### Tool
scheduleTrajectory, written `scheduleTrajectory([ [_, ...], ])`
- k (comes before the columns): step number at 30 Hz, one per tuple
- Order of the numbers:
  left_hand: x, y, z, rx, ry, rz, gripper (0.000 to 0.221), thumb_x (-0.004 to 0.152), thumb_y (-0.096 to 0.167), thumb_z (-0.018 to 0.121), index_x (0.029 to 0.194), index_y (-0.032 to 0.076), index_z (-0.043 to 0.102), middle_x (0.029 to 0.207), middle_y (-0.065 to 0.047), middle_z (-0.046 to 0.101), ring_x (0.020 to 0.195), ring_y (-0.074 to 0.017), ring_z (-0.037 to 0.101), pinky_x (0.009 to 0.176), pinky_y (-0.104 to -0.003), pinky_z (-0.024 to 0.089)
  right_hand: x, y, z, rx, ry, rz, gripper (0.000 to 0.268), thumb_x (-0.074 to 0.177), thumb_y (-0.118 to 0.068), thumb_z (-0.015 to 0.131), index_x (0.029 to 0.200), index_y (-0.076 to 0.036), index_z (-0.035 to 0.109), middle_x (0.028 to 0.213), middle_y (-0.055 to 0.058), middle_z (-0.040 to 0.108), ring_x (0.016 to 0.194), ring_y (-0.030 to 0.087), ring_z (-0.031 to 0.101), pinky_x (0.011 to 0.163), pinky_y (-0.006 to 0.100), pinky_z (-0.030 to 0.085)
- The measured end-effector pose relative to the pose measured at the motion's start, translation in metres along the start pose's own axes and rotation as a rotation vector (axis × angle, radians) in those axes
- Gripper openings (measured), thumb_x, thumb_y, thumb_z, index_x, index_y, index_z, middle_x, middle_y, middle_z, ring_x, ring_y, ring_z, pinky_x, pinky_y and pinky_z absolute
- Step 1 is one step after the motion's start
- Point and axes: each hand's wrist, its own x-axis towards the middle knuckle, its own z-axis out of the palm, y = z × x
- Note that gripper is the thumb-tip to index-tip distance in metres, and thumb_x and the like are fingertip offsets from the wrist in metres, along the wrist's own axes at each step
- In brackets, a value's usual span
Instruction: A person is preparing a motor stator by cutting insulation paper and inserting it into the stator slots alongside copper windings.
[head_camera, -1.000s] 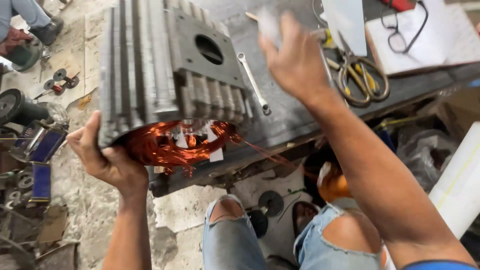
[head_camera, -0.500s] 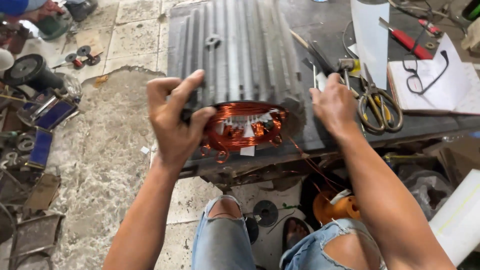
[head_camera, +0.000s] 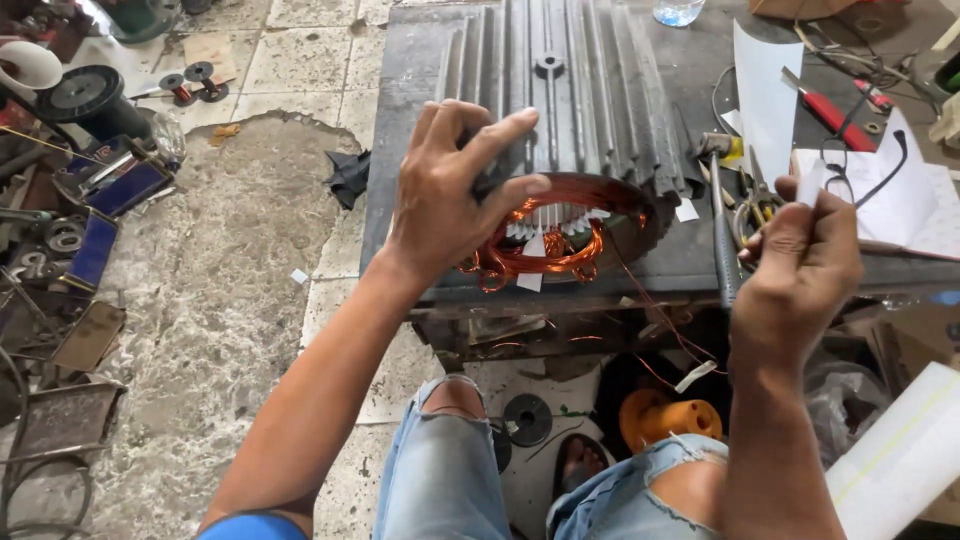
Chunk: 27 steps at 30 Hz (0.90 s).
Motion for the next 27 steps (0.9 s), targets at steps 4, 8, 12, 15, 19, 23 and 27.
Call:
scheduleTrajectory([
  [4,0.013,-0.001,-0.013,-0.125,-0.060,0.047,0.055,0.100,0.059,0.063,0.142,0.024,0.056,0.116,-0.010,0.055,0.109,-0.0239,0.051,0.091,-0.038,0.058,-0.002,-0.012,0.018,0.026,0.035,-0.088,0.028,0.120,-0.018,0.053,0.128,0.007,0.061,0.094,0.009,0.055,0.082,0.018,0.053,0.071,0.030,0.049],
  [8,0.059,-0.012,-0.013,-0.395,0.073,-0.025,0.029,0.104,0.034,0.061,0.107,0.007,0.069,0.095,-0.009,0.070,0.087,-0.0186,0.064,0.080,-0.030,0.051,0.008,-0.021,0.040,-0.016,0.069,-0.164,0.009,0.117,-0.006,0.057,0.122,0.001,0.056,0.099,0.010,0.054,0.087,0.020,0.052,0.075,0.031,0.048],
  [12,0.102,-0.089,0.025,-0.349,-0.010,-0.271,0.044,0.101,0.048,0.060,0.125,0.012,0.067,0.123,-0.010,0.073,0.109,-0.0218,0.067,0.089,-0.034,0.056,0.024,-0.029,0.065,0.011,-0.005,-0.166,0.013,0.113,-0.014,0.055,0.119,-0.004,0.060,0.094,0.006,0.056,0.087,0.018,0.052,0.078,0.032,0.045],
  [15,0.110,-0.078,0.015,-0.492,-0.421,-0.698,0.092,0.081,0.077,0.037,0.143,0.012,0.055,0.126,-0.007,0.069,0.093,-0.0119,0.065,0.080,-0.028,0.057,0.029,-0.040,0.081,0.082,-0.016,-0.192,0.025,0.113,-0.017,0.046,0.124,-0.001,0.062,0.115,0.011,0.067,0.110,0.023,0.063,0.097,0.035,0.050],
  [19,0.108,-0.068,0.014,-0.561,-0.417,-0.817,0.075,0.076,0.073,0.049,0.117,0.014,0.068,0.105,-0.002,0.068,0.072,-0.0079,0.061,0.048,-0.020,0.047,0.026,-0.032,0.088,0.107,0.037,-0.262,0.021,0.112,-0.009,0.039,0.118,0.001,0.056,0.115,0.015,0.067,0.108,0.027,0.066,0.096,0.037,0.052],
  [23,0.105,-0.074,0.021,-0.491,-0.362,-0.788,0.078,0.076,0.073,0.046,0.124,0.014,0.065,0.113,-0.003,0.070,0.083,-0.0083,0.060,0.068,-0.024,0.049,0.026,-0.025,0.093,0.181,0.114,-0.344,0.020,0.114,-0.012,0.041,0.120,0.003,0.053,0.111,0.021,0.066,0.107,0.033,0.071,0.098,0.039,0.057],
  [27,0.100,-0.073,0.019,-0.465,-0.362,-0.800,0.078,0.078,0.072,0.045,0.128,0.015,0.063,0.123,-0.005,0.071,0.093,-0.0105,0.063,0.077,-0.029,0.052,0.025,-0.029,0.087,0.135,0.091,-0.366,0.020,0.115,-0.012,0.042,0.119,0.002,0.054,0.110,0.020,0.070,0.106,0.032,0.073,0.094,0.039,0.057],
])
